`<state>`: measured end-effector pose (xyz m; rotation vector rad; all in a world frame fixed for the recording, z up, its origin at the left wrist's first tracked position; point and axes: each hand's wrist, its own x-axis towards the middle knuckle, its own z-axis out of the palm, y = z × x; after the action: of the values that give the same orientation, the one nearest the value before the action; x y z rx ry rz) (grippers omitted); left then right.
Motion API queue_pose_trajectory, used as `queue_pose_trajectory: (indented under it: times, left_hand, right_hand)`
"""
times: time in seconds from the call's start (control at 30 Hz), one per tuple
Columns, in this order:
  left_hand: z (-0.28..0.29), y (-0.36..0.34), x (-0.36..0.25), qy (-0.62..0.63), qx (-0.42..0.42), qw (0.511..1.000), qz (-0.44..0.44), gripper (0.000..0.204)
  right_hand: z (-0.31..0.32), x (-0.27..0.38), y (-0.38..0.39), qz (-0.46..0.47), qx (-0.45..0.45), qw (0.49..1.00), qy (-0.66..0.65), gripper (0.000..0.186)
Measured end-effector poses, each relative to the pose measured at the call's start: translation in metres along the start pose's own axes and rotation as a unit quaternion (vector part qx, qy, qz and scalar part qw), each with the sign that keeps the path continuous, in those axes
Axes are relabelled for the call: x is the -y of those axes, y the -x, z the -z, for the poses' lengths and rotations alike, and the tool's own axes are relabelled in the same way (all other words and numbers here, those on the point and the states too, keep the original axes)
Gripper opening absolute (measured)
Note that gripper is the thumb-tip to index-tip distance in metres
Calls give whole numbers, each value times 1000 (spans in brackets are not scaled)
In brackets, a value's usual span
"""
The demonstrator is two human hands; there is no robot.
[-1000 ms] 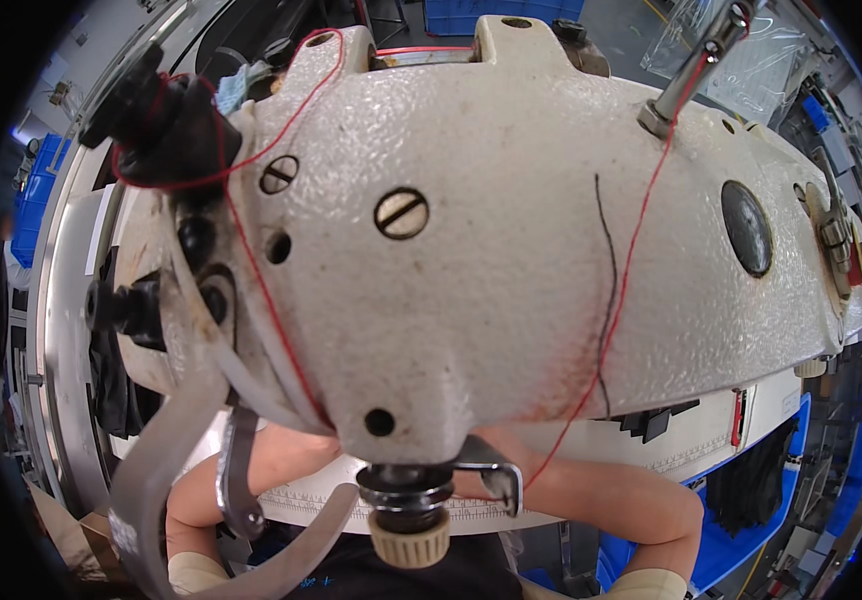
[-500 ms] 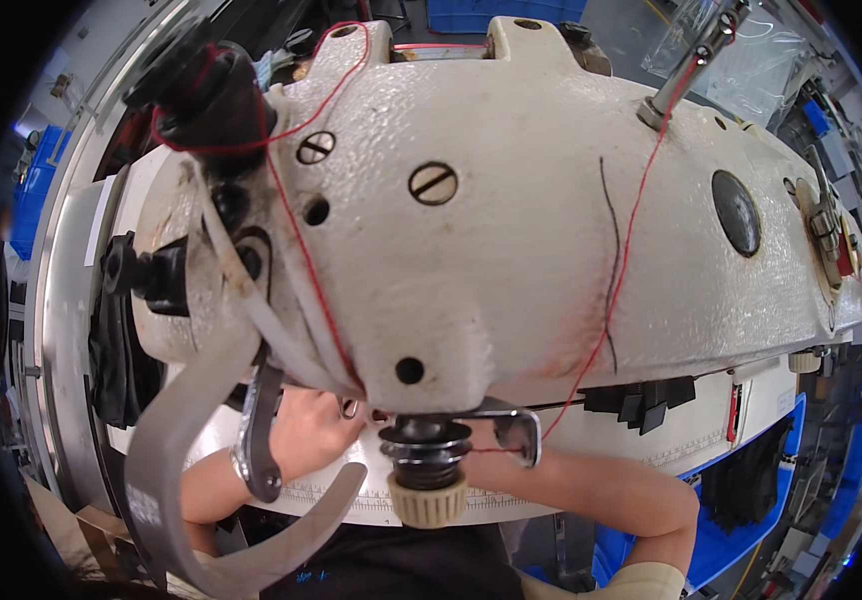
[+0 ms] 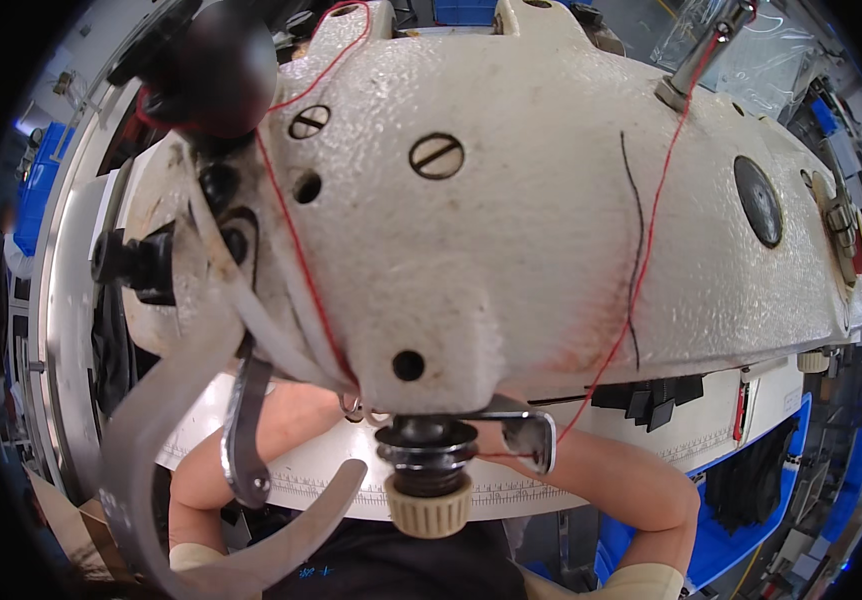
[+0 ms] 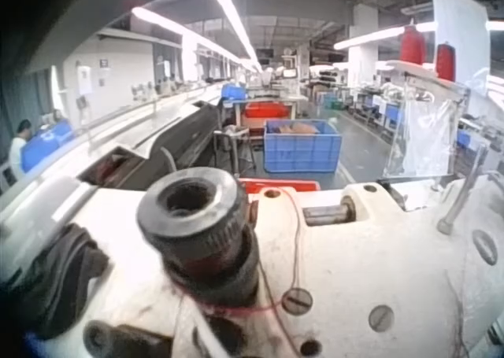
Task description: Using an industrial sewing machine to assemble leather or heavy fabric components for bags.
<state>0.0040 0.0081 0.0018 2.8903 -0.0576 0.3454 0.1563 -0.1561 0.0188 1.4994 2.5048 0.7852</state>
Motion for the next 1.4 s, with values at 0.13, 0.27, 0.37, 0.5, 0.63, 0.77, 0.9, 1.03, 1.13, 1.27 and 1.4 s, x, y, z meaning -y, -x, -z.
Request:
queue_pose_trajectory:
  times: [0.13, 0.27, 0.37, 0.5, 0.63, 0.77, 0.9, 1.03, 1.13, 1.27, 1.4]
  left_hand:
    - [7, 0, -3, 75, 36, 996, 18, 33]
    - [19, -1, -25, -33, 22, 999, 6, 35]
    - [29, 4, -45, -105, -27, 994, -26, 39]
    - [44, 20, -55, -231, -87, 969, 14, 38]
    - [55, 19, -37, -110, -113, 987, -1, 26]
    - [61, -4, -24, 37, -175, 984, 3, 18]
    - [71, -12, -38, -36, -66, 997, -16, 24]
    - [61, -7, -51, -156, 36, 987, -32, 31]
    - [43, -4, -39, -91, 17, 991, -100, 28]
    - [28, 4, -15, 186, -15, 977, 98, 33]
    - [17, 14, -13, 201, -54, 978, 34, 32]
  right_hand:
    - [-4, 0, 3, -36, -30, 997, -53, 27]
    - [-14, 6, 5, -226, -183, 896, -336, 18]
    - [-16, 6, 7, -215, -149, 964, -40, 23]
    - [-3, -2, 15, -209, -56, 962, -164, 39]
    - [12, 1, 12, 35, -143, 979, -144, 33]
    - [1, 13, -3, 39, -110, 989, -92, 31]
    - [-15, 19, -7, -145, -168, 941, -254, 23]
    - [-17, 23, -1, -136, -133, 947, -258, 22]
    - [-12, 24, 5, -132, -125, 949, -259, 22]
    - [-5, 25, 9, -122, -140, 946, -264, 23]
    - [1, 28, 14, -109, -139, 954, -244, 23]
